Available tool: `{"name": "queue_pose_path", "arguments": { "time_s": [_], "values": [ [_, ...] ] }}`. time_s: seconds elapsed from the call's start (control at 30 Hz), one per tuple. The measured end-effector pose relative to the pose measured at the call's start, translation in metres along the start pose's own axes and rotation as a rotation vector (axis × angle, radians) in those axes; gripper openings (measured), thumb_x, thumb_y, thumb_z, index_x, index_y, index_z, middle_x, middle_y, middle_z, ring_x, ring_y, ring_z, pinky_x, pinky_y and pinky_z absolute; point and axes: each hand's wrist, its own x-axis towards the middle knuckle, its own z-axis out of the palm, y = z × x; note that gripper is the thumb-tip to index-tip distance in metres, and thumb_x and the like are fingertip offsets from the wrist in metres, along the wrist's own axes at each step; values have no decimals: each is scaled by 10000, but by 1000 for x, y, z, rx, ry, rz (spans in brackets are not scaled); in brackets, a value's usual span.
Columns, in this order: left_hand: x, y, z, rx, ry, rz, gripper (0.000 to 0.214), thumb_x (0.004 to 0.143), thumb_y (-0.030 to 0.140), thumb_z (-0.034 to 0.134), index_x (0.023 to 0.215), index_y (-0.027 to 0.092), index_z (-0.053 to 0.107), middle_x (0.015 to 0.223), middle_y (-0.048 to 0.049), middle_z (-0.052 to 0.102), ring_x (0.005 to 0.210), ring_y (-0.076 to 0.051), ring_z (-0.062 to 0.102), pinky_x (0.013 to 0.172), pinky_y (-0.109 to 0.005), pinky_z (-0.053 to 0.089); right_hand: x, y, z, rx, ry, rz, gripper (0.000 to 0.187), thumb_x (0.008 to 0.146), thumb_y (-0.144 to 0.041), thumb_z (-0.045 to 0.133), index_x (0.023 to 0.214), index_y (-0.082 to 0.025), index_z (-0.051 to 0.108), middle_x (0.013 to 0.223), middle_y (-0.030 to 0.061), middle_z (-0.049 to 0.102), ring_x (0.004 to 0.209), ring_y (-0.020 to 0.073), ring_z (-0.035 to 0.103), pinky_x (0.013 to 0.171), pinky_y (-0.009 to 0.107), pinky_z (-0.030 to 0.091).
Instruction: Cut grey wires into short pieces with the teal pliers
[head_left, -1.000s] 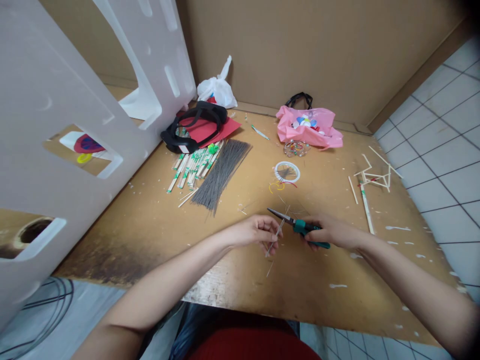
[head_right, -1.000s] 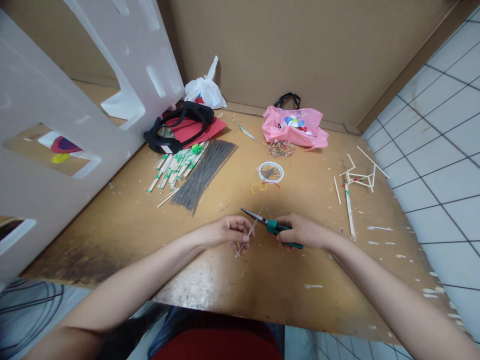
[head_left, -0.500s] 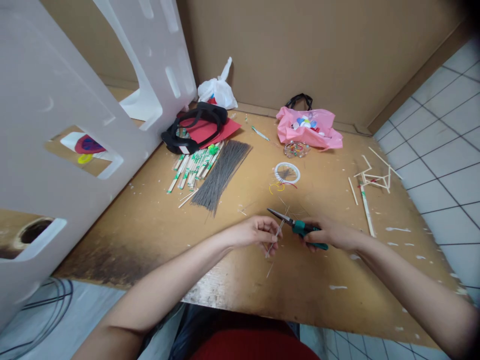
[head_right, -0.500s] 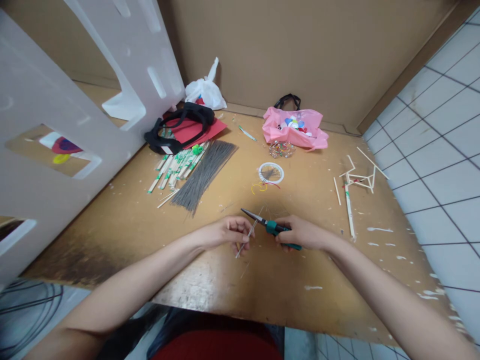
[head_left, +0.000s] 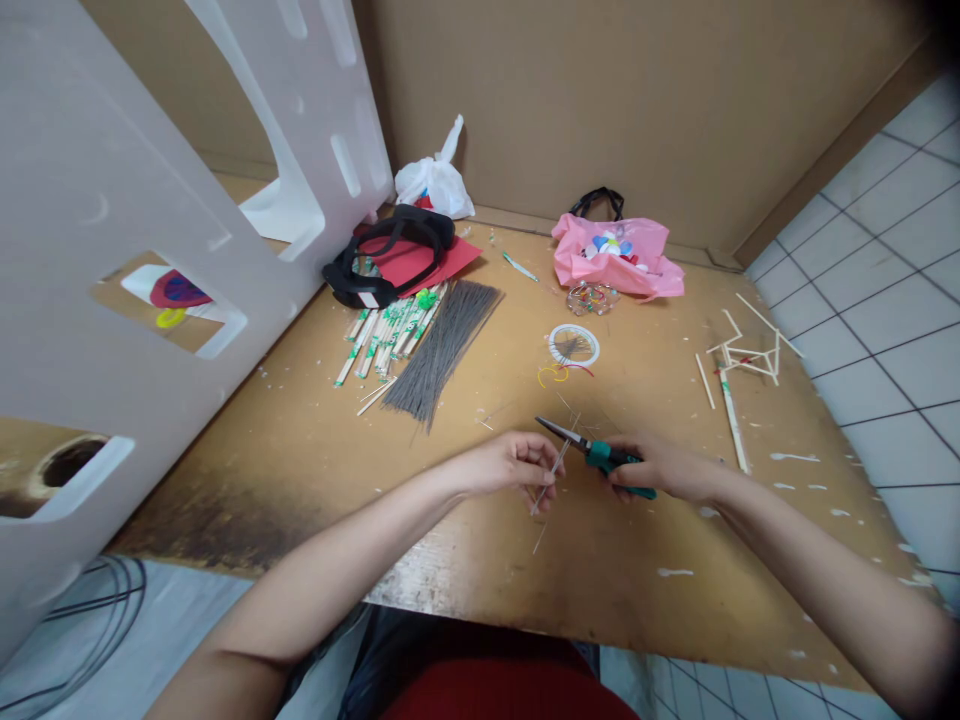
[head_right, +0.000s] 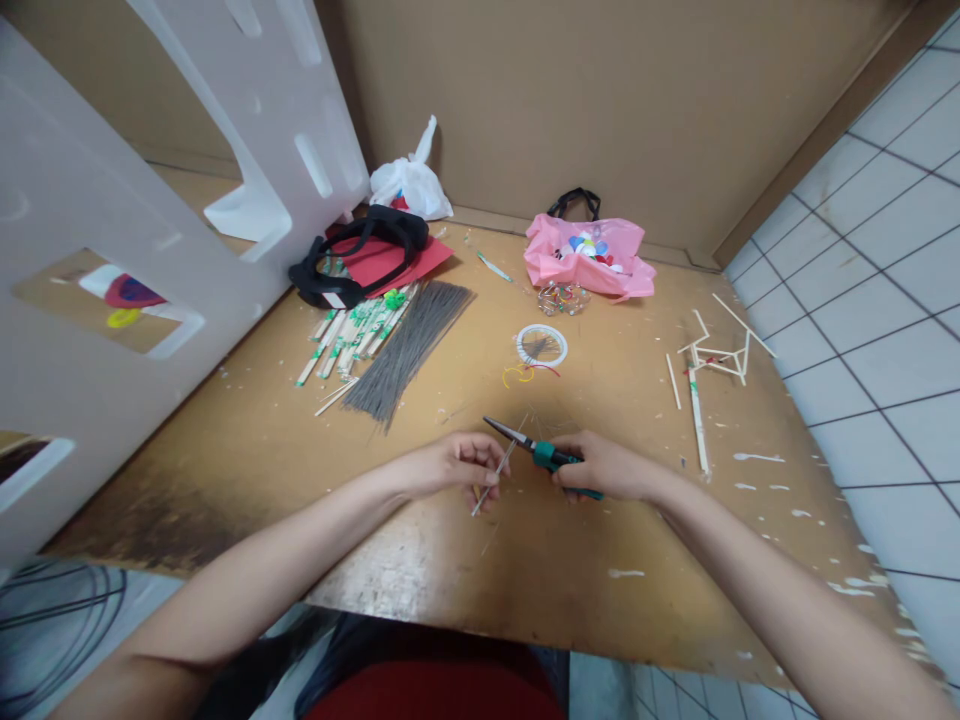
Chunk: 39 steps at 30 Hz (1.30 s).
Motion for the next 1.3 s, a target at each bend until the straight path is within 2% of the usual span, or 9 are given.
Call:
{"name": "queue_pose_path", "arguments": {
  "time_s": [0.17, 0.33, 0.47, 0.67, 0.8, 1.03, 1.3],
  "values": [
    [1, -3, -1, 45, 40, -3, 282, 651, 299, 717, 805, 115, 569, 638, -20, 628, 529, -115, 611, 455, -205, 474, -1, -5, 2, -117, 60, 18, 167, 694, -205, 485, 831, -150, 564, 669, 3, 552, 596, 124, 493, 533, 238, 346],
    [2, -4, -1, 82, 73, -2, 284, 649, 303, 716, 793, 110, 566, 624, -21, 621, 497, -111, 595, 456, -224, 483, -2, -6, 7, -285, 160, -23, 148, 673, -187, 471, 790, -160, 556, 672, -14, 514, 608, 118, 436, 548, 240, 305],
    [2, -2, 0, 88, 79, 8, 284, 651, 303, 715, 794, 106, 567, 626, -23, 618, 512, -120, 603, 460, -229, 488, -1, -4, 11, -337, 198, -32, 136, 680, -193, 467, 779, -160, 554, 664, -14, 506, 611, 121, 419, 555, 247, 295],
    [0, 1, 2, 83, 71, 6, 286, 651, 310, 713, 793, 113, 561, 632, -21, 621, 520, -116, 604, 462, -223, 486, -1, -1, 7, -252, 193, -60, 207, 685, -215, 477, 857, -155, 574, 750, 7, 548, 669, 142, 458, 592, 258, 326],
    [0, 0, 2, 89, 77, 1, 288, 650, 313, 713, 791, 115, 558, 633, -23, 623, 534, -122, 610, 467, -226, 488, -2, -1, 4, -168, 141, -21, 199, 681, -225, 486, 847, -152, 569, 719, -1, 533, 625, 127, 450, 548, 242, 315],
    [1, -1, 1, 83, 63, 5, 307, 648, 334, 716, 794, 118, 555, 634, -18, 623, 520, -114, 606, 469, -224, 488, -2, -2, 7, -126, 122, -16, 193, 680, -212, 486, 845, -157, 568, 657, -21, 496, 577, 109, 427, 514, 231, 310],
    [0, 0, 1, 75, 58, -8, 324, 642, 348, 724, 804, 120, 561, 645, -16, 623, 534, -112, 607, 477, -224, 493, -1, 2, 5, -65, 82, 2, 151, 715, -228, 489, 821, -151, 563, 644, 9, 565, 565, 118, 488, 505, 232, 345]
  ]
}}
